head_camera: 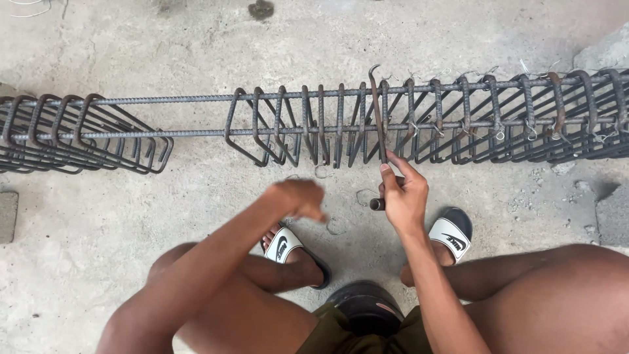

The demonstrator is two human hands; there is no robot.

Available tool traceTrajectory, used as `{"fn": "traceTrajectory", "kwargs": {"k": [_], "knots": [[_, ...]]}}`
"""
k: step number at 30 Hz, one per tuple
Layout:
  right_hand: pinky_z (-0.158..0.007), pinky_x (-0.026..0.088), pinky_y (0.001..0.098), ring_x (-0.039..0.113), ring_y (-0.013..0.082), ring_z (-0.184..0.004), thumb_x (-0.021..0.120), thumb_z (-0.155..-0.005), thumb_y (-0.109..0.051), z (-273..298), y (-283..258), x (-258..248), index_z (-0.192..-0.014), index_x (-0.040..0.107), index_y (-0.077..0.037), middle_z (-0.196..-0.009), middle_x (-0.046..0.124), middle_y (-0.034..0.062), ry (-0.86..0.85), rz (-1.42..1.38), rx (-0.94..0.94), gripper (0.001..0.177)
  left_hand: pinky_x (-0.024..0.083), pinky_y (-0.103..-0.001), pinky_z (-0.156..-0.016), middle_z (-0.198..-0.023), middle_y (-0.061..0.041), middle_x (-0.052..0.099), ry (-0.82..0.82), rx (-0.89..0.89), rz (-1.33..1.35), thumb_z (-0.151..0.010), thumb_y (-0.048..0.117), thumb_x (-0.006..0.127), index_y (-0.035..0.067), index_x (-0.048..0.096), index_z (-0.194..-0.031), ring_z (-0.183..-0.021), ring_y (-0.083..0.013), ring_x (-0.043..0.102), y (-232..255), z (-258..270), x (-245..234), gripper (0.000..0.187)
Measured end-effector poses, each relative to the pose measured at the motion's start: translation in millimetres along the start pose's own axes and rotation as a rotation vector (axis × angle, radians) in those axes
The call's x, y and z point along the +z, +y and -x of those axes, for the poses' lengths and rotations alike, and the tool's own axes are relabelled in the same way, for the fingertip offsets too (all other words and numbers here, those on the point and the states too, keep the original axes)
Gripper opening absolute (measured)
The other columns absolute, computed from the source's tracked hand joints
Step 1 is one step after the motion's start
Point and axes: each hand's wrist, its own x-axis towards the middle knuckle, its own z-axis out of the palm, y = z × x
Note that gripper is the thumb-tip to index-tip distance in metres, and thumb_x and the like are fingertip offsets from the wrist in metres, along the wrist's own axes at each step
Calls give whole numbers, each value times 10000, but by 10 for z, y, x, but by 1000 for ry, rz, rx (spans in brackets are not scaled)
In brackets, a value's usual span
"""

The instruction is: Tying rebar stirrups to longitudinal bars using wire and a hook tool

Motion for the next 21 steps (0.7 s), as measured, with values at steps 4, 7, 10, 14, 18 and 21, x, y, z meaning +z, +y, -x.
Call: {"fn": "traceTrajectory", "kwargs": {"k": [4, 7, 10, 14, 18, 21], "knots": [[-446, 422, 254, 564, 159, -456, 604, -1011, -82, -55, -46, -66, -1315, 679, -108, -525, 581, 94, 64, -44, -72, 314, 554, -602, -622, -990, -105, 731, -7, -303, -318, -744, 296, 701, 98, 741, -1052, -884, -359, 706, -456, -932, 777, 369], [-421, 404, 246, 534, 151, -442, 589, -1021, -98, -134, 12, -163, -1308, 663, -94, -511, 539, 89, 115, -120, -53, 296, 547, -577, -766, -1100, -115, 746, 96, -381, -28, -757, 381, 806, 109, 747, -1128, -1032, -343, 705, -832, -1421, 1004, 464], [-400, 385, 244, 522, 128, -446, 594, -1009, -112, -228, 27, -197, -1287, 672, -94, -508, 530, 74, 82, -111, -3, 289, 504, -510, -820, -1053, -80, 757, 344, -538, 147, -845, 280, 648, 145, 750, -1085, -1026, -309, 715, -1117, -1944, 1393, 294], [-319, 434, 295, 509, 195, -356, 605, -1001, -113, -259, 1, -167, -1261, 682, -86, -488, 500, 130, 25, -216, 64, 273, 377, -580, -1067, -1227, -126, 663, 545, -631, 265, -922, 342, 606, 96, 617, -1230, -1230, -329, 592, -1078, -2068, 2131, 395], [-323, 464, 319, 499, 190, -362, 609, -1005, -102, -306, 107, -145, -1253, 694, -87, -494, 505, 142, 54, -196, 86, 263, 267, -604, -1137, -1270, -111, 603, 571, -606, 331, -921, 215, 606, 107, 594, -1273, -1269, -322, 523, -1002, -2144, 2341, 368], [-322, 472, 317, 508, 171, -396, 611, -998, -81, -310, 57, -179, -1250, 695, -66, -506, 509, 140, 92, -235, 79, 266, 300, -578, -1152, -1278, -107, 598, 614, -636, 348, -926, 216, 631, 117, 546, -1316, -1281, -297, 529, -922, -2184, 2201, 412]]}}
